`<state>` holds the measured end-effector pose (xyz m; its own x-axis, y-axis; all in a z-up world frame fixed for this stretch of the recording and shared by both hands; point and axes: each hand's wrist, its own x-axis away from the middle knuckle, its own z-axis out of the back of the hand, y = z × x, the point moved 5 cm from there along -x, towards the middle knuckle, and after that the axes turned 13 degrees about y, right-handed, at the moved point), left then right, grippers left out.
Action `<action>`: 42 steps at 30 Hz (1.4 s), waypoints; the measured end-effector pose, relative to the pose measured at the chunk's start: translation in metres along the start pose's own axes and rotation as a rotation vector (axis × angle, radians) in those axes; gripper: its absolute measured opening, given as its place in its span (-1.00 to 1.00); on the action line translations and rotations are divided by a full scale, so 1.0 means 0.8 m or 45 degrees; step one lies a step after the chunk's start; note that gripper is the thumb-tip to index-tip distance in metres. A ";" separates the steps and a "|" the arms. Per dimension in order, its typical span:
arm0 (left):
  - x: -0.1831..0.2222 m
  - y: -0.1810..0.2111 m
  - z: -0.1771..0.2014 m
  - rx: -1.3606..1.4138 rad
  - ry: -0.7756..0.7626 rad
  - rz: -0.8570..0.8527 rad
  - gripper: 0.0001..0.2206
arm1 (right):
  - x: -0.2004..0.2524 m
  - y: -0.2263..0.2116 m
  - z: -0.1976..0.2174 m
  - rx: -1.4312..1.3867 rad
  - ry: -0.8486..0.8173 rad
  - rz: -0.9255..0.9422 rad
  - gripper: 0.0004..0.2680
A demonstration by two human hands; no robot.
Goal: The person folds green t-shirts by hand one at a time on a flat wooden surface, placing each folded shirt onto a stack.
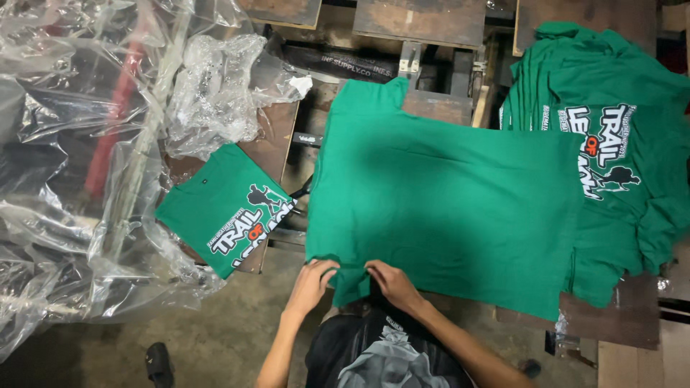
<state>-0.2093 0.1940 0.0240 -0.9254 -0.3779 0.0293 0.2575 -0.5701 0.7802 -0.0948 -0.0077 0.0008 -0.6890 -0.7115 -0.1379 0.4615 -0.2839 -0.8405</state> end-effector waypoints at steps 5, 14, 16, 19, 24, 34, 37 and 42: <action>-0.025 0.031 0.019 0.020 -0.095 -0.087 -0.82 | -0.009 0.007 -0.004 -0.014 -0.097 -0.131 -0.84; -0.028 0.030 0.008 -0.586 -0.932 -0.173 -0.01 | -0.008 -0.018 -0.006 0.243 -0.294 0.014 -0.61; -0.023 0.027 0.009 -0.548 -0.913 -0.279 -0.14 | -0.001 0.001 -0.018 0.391 -0.288 0.034 -0.62; -0.027 0.011 0.013 -0.543 -0.513 -0.639 -0.51 | 0.006 0.017 -0.033 0.557 -0.284 0.177 -0.61; -0.039 -0.046 0.014 -0.468 -0.348 -0.568 -0.70 | 0.014 0.014 -0.040 0.629 -0.218 0.425 -0.58; -0.110 -0.041 0.057 -0.434 -0.208 -0.020 -0.77 | -0.078 -0.005 0.030 0.345 0.039 0.081 -0.85; -0.155 -0.013 0.064 -0.288 -0.268 0.077 -0.77 | -0.120 0.014 0.051 -0.047 -0.085 -0.220 -0.84; -0.228 -0.012 0.060 -0.252 -0.072 0.048 -0.79 | -0.167 0.066 0.073 -0.048 0.103 -0.441 -0.74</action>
<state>-0.0558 0.3032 0.0411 -0.9269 -0.3630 0.0955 0.3365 -0.6910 0.6398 0.0544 0.0348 0.0053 -0.8437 -0.5235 0.1188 0.1729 -0.4745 -0.8631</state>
